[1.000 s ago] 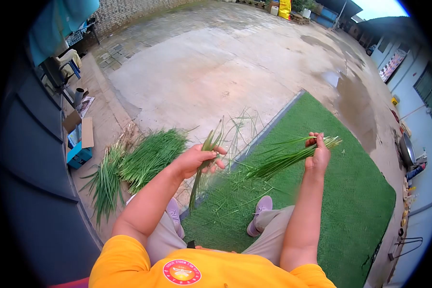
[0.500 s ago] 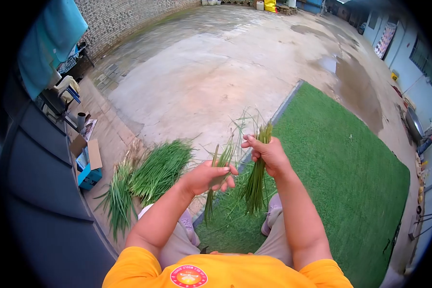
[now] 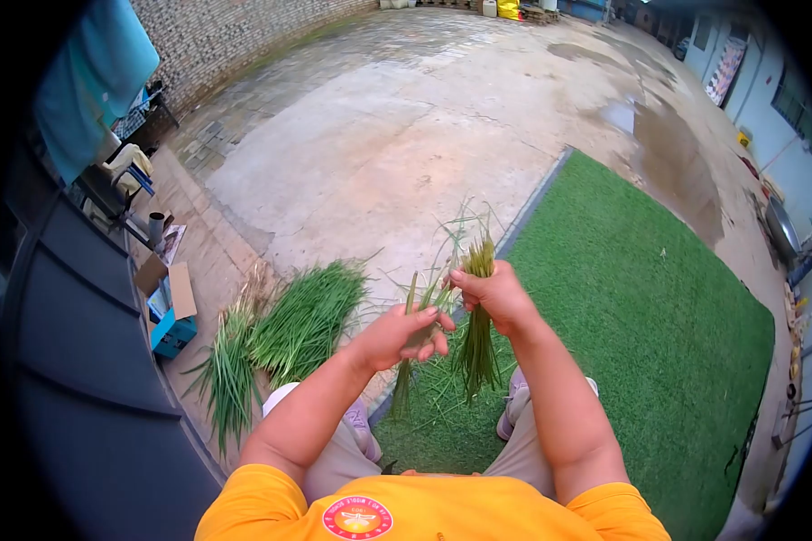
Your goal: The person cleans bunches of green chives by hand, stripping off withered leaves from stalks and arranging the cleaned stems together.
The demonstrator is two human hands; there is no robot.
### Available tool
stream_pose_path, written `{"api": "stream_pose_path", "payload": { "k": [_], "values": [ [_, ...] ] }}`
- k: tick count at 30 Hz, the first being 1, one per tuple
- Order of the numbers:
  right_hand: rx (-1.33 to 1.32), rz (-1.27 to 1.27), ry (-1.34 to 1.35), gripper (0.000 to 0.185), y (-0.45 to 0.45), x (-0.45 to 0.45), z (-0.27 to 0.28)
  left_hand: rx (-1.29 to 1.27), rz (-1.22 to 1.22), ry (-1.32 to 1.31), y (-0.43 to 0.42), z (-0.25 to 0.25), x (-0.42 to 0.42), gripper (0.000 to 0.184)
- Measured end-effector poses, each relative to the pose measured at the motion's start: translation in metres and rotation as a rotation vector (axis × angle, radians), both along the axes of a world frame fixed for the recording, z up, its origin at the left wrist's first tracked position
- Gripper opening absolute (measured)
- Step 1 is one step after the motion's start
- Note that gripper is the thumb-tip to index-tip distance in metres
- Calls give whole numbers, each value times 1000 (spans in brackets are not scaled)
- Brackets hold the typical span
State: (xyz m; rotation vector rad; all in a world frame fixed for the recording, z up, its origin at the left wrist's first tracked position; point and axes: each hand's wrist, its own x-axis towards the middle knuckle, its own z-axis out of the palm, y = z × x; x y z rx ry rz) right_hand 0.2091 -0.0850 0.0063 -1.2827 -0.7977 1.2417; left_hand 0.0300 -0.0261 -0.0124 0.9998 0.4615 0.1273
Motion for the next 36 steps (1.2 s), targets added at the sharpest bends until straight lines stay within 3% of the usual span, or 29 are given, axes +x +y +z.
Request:
{"api": "stream_pose_path", "payload": {
  "k": [8,13,15,19,23,25,28,36],
  "values": [
    [95,-179,-383,12,3,5,-3,72,88,27,9,6,-6,28],
    [80,-289,-315,9,3,32,1,117,89,101,16,9,-14,28],
    [84,-450,-275,8,0,40,5,121,46,71,20,6,-18,26],
    [167,-614,-390,21,2,47,-2,148,80,58,22,3,-23,27],
    [7,-430,-285,28,2,23,6,146,72,58,17,3,-19,28],
    [5,-149,-39,23,3,6,3,130,64,65,12,4,-15,30],
    [-21,-22,53,18,6,-12,2,150,30,97,7,4,-11,29],
    [21,-206,116,9,14,3,-6,113,38,-1,19,11,-6,28]
  ]
}}
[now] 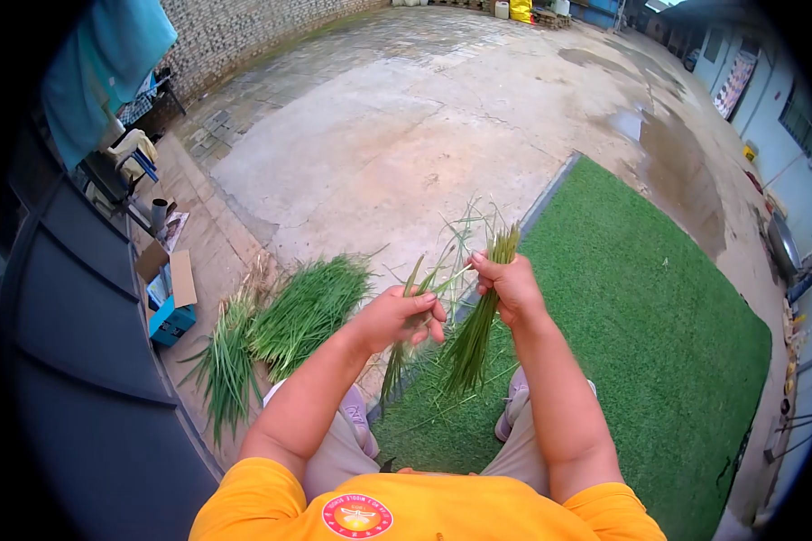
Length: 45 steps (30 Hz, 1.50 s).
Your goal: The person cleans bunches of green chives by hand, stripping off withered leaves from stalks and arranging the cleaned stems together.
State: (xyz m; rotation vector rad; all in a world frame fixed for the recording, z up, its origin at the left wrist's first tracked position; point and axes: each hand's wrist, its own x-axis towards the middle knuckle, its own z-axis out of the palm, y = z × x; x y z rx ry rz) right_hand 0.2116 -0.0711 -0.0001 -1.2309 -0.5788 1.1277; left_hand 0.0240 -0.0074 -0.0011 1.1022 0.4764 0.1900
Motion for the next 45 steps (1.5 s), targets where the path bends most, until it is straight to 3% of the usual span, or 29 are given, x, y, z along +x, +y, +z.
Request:
{"api": "stream_pose_path", "payload": {
  "k": [5,9,11,15,17,23,26,32,37,41,43,45],
  "values": [
    [60,-363,85,14,1,47,-4,-6,-2,-18,-1,2,-10,28],
    [57,-315,104,17,-10,25,16,-33,52,-37,2,-1,-14,28],
    [-8,-7,63,18,-11,2,17,-42,53,-35,1,-4,-11,28],
    [21,81,118,14,-6,-16,6,-83,6,-28,-5,-4,-5,28],
    [155,-46,273,11,-1,-1,3,-70,9,-18,-5,-4,-5,29],
    [280,-775,199,17,-26,134,-19,-25,214,34,19,-6,-23,28],
    [313,-959,168,17,-44,132,4,-22,296,40,27,-13,-30,27],
    [123,-484,-121,16,-33,63,25,-50,176,-16,23,-13,-23,28],
    [-15,-42,-71,26,-16,3,18,-169,-23,-94,-2,-12,-5,29],
    [-39,82,-50,24,-17,-24,18,-114,-7,24,-18,-14,9,28],
    [-54,107,-72,21,-16,-25,14,160,33,119,-20,-22,15,27],
    [-87,92,-163,17,-11,-23,4,237,50,118,-22,-31,18,24]
  ]
}}
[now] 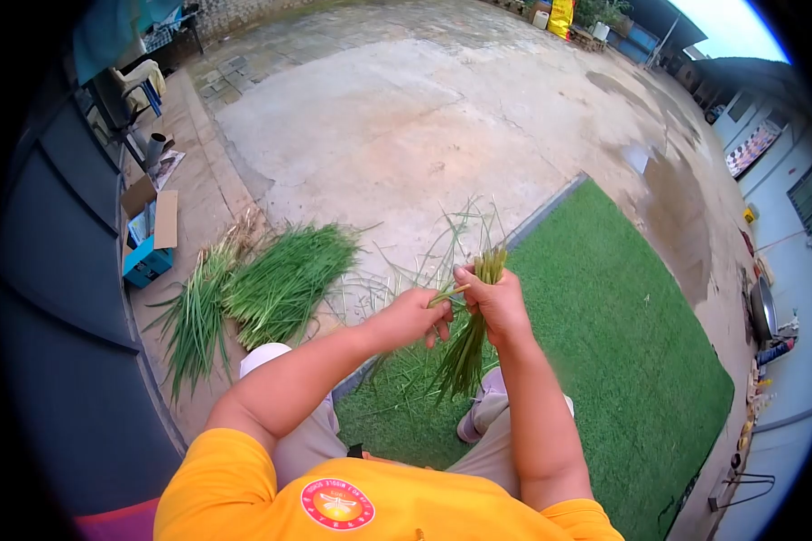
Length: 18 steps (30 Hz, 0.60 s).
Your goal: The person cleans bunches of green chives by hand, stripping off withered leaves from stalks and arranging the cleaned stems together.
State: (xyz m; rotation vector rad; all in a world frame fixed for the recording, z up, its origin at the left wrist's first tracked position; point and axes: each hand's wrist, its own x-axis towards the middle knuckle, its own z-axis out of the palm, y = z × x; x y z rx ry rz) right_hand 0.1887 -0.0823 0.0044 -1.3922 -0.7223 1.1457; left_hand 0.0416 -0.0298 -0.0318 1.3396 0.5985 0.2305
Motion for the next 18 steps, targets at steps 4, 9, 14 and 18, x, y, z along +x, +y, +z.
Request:
{"api": "stream_pose_path", "payload": {
  "k": [4,9,14,18],
  "values": [
    [11,-21,-48,13,2,2,-5,443,60,208,-4,3,2,18],
    [50,-29,22,8,2,12,-1,416,36,120,3,-2,-3,20],
    [55,-51,56,12,-2,27,8,-112,141,-222,22,14,-22,28],
    [60,35,72,13,-3,24,8,-206,195,-153,23,14,-22,26]
  ]
}}
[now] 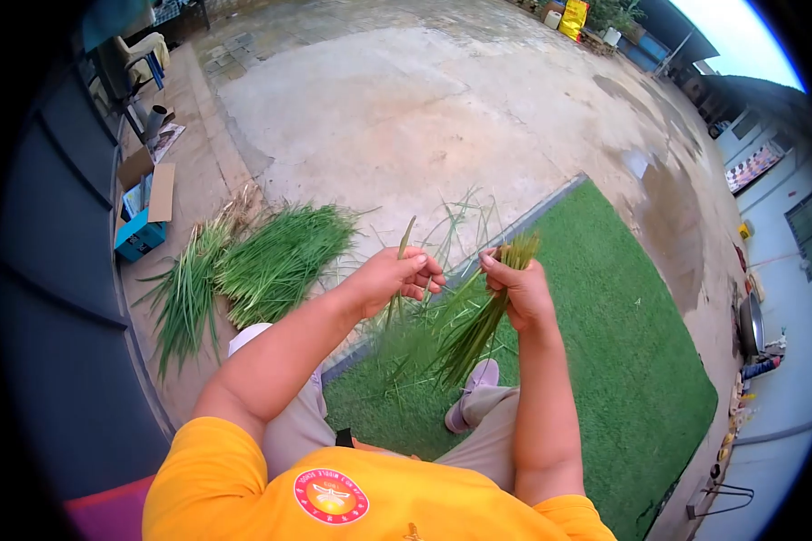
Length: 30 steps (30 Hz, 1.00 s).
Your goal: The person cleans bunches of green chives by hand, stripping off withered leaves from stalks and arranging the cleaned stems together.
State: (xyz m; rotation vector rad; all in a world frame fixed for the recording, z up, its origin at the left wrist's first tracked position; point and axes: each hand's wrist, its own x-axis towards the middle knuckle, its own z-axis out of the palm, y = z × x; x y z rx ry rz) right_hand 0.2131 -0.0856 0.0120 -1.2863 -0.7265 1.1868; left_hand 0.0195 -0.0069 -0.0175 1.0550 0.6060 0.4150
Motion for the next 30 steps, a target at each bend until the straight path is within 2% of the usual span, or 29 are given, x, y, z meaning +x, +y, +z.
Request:
{"api": "stream_pose_path", "payload": {
  "k": [4,6,7,14,18,20,22,24,25,26,28,30],
  "values": [
    [-78,96,-31,14,1,-14,0,-12,-43,0,-5,0,8,21],
    [-94,132,-38,16,2,-15,-1,72,-119,72,-10,6,11,15],
    [-107,165,-47,17,2,-15,-2,58,-89,7,-11,0,13,14],
    [-118,238,-95,22,0,-13,1,149,-79,47,5,12,5,11],
    [-185,316,-165,23,-3,-15,1,151,37,76,21,18,-5,10],
    [-191,340,-198,22,-3,-13,-1,119,183,67,29,21,-10,11],
    [-145,198,-111,16,0,-6,-6,139,256,45,41,13,-16,6],
    [-95,109,-53,14,1,0,-4,362,584,122,50,8,-18,22],
    [-43,25,5,13,2,3,-2,434,614,130,54,8,-22,33],
    [-36,21,6,13,3,5,-1,440,611,128,57,8,-26,33],
    [-59,-83,47,12,5,7,0,507,425,416,58,16,-32,29],
    [-49,-112,75,13,6,8,1,527,372,486,57,8,-30,28]
  ]
}}
